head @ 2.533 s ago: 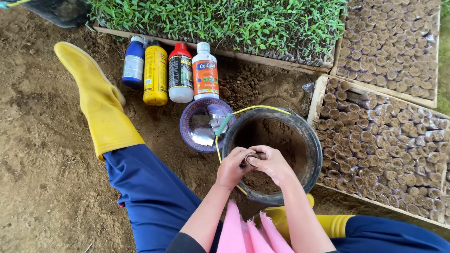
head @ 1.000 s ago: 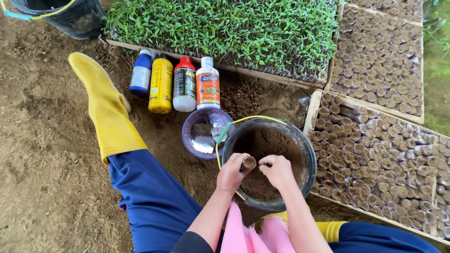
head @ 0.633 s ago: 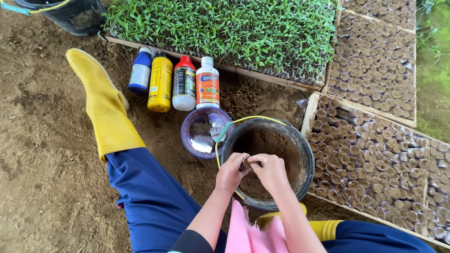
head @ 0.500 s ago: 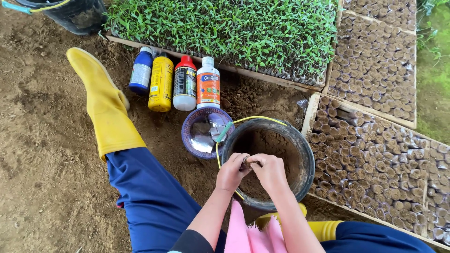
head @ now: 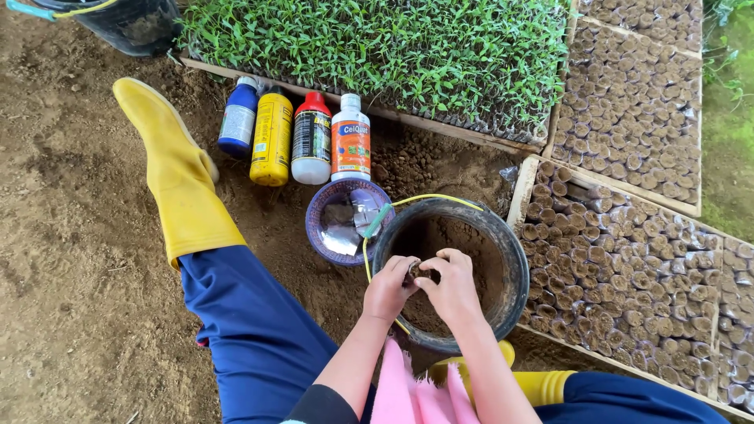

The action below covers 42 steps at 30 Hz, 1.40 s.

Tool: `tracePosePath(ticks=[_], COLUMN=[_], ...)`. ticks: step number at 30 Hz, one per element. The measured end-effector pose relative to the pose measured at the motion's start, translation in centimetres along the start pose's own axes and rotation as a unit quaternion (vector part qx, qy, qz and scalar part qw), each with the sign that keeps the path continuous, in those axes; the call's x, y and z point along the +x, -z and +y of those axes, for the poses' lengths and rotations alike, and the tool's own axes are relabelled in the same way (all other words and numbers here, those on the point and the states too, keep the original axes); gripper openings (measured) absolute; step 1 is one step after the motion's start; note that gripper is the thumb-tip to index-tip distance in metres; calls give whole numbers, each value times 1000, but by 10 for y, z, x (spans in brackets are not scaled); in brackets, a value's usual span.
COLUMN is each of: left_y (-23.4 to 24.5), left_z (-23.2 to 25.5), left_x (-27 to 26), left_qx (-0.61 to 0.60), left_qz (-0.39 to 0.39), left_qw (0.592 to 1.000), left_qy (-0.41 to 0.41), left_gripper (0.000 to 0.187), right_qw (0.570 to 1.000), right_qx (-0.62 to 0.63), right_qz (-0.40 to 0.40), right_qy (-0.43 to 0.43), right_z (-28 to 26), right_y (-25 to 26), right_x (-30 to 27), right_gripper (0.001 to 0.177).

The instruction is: The person sits on the ground and plants seeds into small soil pellets. They take a seed from a small packet, place it into a pellet held over a bucket, and then place the pellet into a tray.

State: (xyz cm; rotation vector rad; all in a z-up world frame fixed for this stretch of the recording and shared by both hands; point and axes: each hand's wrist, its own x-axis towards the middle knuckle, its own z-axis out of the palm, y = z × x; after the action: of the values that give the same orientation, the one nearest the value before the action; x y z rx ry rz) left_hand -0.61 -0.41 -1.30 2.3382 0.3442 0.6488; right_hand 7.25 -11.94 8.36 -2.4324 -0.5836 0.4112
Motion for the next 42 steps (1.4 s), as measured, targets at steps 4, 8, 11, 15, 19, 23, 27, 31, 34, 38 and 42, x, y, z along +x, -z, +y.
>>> tracePosePath(ticks=[4,8,11,15,19,23,27,31,34,38,42], left_y=[3,-2,-1,-7,5,4,-2,6,4,3,-6], left_z=[2,0,1,-2,11,8,2,8,6,4,-2], left_x=[2,-1,-1,-1,6,6,4,6,4,4,1], left_qx=[-7,-6,-19,-38,-50,-53,-85,-94,-92,-111,-109], left_qz=[-4,7,12,49,58,56,64,57,58,61,70], left_qw=[1000,1000,1000,998,997,997,994,994,994,992,992], left_qy=[-5,-6,-4,4,7,12,10,13,7,4,-10], left_gripper=[52,48,48,29,21,20,16,17,16,16,22], right_qw=[1000,999,996,943,931,924,868,898,903,890,860], right_qx=[-11,0,12,259,294,319,428,377,369,396,443], right_qz=[16,37,38,-19,-27,-13,-44,-43,-41,-48,-45], right_qy=[16,-20,-83,-210,-213,-212,-249,-220,-215,-222,-248], right_z=[30,38,48,54,51,48,15,46,49,46,26], right_y=[-26,-15,-12,-33,-51,-57,-37,-54,-58,-58,-44], right_x=[4,11,17,17,11,7,3,9,10,8,4], right_gripper=[19,13,25,61,67,63,72,60,54,49,48])
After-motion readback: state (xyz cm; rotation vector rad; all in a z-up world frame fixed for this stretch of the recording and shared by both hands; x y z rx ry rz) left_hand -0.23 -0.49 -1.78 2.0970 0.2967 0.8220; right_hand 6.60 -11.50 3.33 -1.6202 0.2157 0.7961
